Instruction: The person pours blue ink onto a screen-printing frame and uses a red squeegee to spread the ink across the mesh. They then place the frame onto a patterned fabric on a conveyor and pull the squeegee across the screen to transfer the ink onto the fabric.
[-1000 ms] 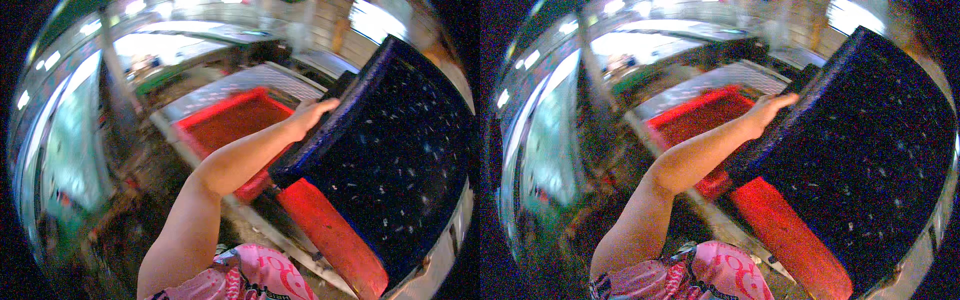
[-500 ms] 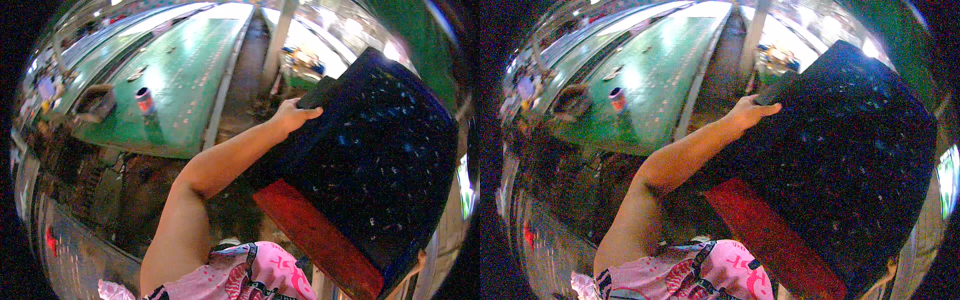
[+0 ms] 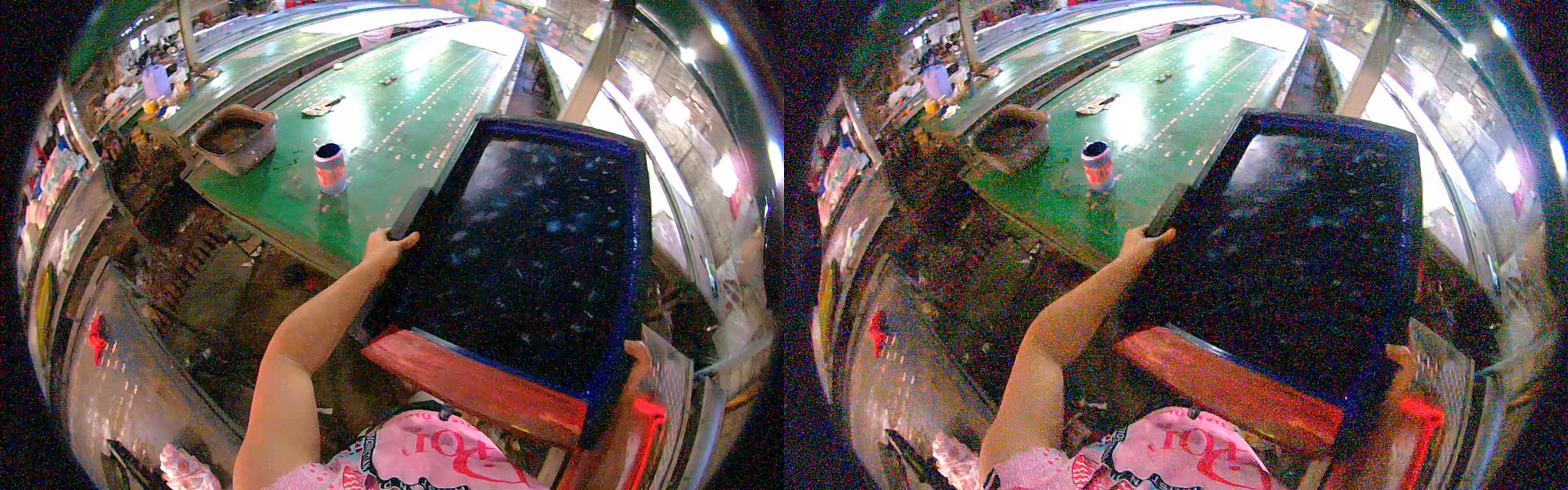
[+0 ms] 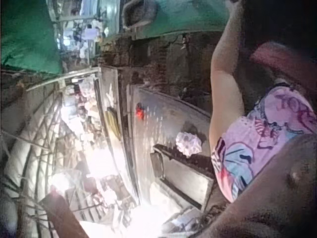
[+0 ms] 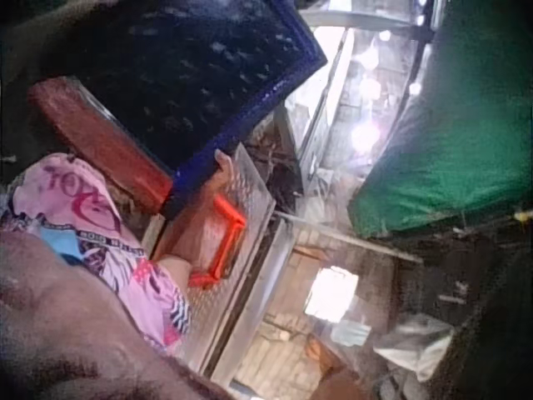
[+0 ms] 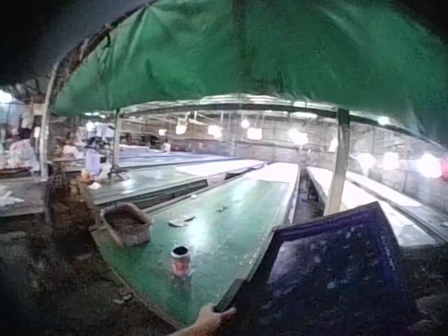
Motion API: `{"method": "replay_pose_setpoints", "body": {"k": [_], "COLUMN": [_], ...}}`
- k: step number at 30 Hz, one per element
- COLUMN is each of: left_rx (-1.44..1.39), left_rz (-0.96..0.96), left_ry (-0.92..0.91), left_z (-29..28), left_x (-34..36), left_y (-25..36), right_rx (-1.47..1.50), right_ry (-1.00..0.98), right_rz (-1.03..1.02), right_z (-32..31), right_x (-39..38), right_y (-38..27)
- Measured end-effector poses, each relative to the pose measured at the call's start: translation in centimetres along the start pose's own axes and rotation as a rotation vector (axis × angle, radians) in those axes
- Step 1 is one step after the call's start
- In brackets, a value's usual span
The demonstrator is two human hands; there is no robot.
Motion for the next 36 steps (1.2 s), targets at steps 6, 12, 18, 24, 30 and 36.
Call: {"method": "replay_pose_setpoints", "body": {"k": [6,12,18,24,30,36], "left_rx": [0.016,-0.249,-0.114,0.213,0.232,0.038], "left_rz": [-0.145,-0.201,-0.052,0.629,0.528,0.568], "left_ry": [0.064,-0.034,0.519,0.805,0.863,0.804], "left_z": [-7.1,-12.3,-17.3,-20.9,-24.7,-30.4], "left_x": [9.3,17.9,16.9,24.3,27.4,23.9], "left_y": [-3.0,-6.0,-5.9,-0.1,0.8,6.3], "right_rx": [0.135,0.107,0.194,-0.109,-0.121,0.103], "right_ry": [-0.121,-0.076,-0.064,-0.171,-0.158,-0.177], "right_rz": [0.170,0.263,0.386,0.266,0.285,0.461], "right_z": [12.2,19.4,22.8,20.5,22.6,31.7], "right_x": [10.2,17.7,20.5,23.2,22.0,18.6], "right_y": [13.7,23.1,23.7,27.3,29.0,32.4]}}
Point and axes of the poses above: each hand's wrist, its own x-axis towards the middle knuckle, its own z-axis out of the palm, y = z × x, the point moved 7 cm from there along x, towards the middle knuckle, and after that the axes turned 3 degrees about -y, right-handed, at the moved point
